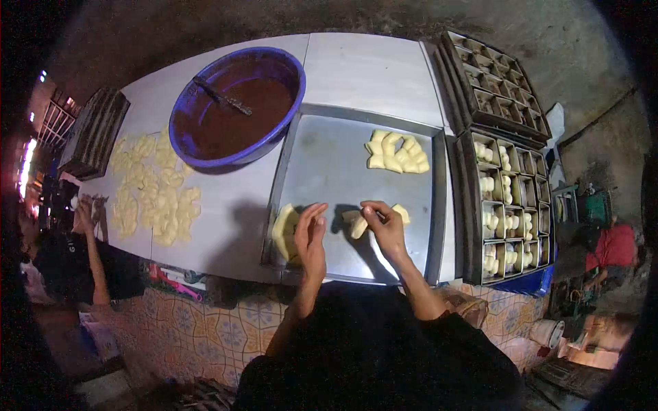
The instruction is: The person prepares bread dough by hand, filling dough portions with chocolate spread, shaping and folding the dough, and placing the shaped dough pieces into baking tins.
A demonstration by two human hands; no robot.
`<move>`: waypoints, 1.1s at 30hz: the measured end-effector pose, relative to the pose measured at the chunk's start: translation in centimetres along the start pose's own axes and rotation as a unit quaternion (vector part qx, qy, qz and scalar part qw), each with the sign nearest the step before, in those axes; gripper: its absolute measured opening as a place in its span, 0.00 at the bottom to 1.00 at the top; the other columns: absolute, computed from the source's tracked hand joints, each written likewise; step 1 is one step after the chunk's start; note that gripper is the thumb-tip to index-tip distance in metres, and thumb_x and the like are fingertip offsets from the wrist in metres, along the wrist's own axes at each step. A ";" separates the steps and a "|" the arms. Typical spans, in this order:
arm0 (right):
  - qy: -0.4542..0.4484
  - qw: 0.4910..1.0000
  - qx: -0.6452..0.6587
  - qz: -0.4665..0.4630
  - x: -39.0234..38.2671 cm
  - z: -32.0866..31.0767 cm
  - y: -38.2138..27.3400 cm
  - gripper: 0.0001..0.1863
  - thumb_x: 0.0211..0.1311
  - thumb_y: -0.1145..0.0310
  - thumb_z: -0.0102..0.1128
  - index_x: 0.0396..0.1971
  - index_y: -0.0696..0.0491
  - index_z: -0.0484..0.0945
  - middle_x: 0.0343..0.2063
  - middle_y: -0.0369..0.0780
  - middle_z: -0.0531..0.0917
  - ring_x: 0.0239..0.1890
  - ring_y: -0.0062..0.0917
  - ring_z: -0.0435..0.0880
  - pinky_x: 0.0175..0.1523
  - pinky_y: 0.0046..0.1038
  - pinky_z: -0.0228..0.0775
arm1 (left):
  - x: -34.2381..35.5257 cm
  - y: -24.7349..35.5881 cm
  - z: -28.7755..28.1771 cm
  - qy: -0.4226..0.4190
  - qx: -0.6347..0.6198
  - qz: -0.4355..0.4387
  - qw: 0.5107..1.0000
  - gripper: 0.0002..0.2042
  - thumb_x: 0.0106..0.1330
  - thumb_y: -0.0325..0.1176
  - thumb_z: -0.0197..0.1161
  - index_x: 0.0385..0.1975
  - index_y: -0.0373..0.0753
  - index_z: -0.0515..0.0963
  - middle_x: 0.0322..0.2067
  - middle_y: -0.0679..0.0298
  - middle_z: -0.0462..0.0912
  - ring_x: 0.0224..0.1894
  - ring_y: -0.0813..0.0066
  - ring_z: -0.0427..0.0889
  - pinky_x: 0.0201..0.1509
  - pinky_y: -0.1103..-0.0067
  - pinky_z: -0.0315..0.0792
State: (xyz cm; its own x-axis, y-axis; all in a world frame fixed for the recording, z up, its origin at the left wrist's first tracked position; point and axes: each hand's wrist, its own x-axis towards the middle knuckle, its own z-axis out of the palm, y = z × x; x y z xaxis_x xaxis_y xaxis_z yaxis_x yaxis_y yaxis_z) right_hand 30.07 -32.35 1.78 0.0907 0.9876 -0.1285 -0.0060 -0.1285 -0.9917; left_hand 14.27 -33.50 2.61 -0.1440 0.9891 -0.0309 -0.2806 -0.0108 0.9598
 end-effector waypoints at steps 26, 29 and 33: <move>-0.152 0.947 -0.111 -0.259 1.7 2.0 -2.5 0.26 0.65 0.47 0.49 0.44 0.56 0.80 0.47 0.43 0.66 0.49 0.31 0.67 0.56 0.32 0.59 | -0.3 -1.5 -0.2 -0.070 0.090 -0.049 0.992 0.05 0.60 0.25 0.63 0.32 0.30 0.82 0.31 0.60 0.84 0.32 0.78 0.81 0.37 0.82 0.75; -0.226 0.929 -0.132 -0.262 2.4 3.4 -1.1 0.29 0.56 0.50 0.60 0.50 0.58 0.74 0.52 0.44 0.67 0.61 0.35 0.65 0.63 0.35 0.56 | 0.7 -2.9 -1.4 -0.089 -0.561 -0.301 0.766 0.13 0.65 0.30 0.58 0.47 0.32 0.73 0.46 0.56 0.79 0.47 0.69 0.78 0.53 0.74 0.72; -0.278 0.957 0.061 -0.048 4.0 2.4 -1.6 0.57 0.52 0.37 0.62 0.70 0.53 0.39 0.60 0.41 0.63 0.64 0.33 0.62 0.65 0.32 0.55 | 4.3 0.4 -1.3 -0.265 -0.576 -0.217 0.743 0.47 0.54 0.65 0.62 0.61 0.28 0.60 0.53 0.48 0.73 0.54 0.54 0.74 0.62 0.64 0.65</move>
State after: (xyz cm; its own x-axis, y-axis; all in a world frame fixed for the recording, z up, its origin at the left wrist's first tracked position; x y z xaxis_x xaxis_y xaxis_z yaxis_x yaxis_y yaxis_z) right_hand 28.08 -28.02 2.82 -0.4467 0.8945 0.0147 -0.1445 -0.0559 -0.9879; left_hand 12.31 -29.48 2.53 0.5042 0.8523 0.1395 -0.8612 0.5082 0.0078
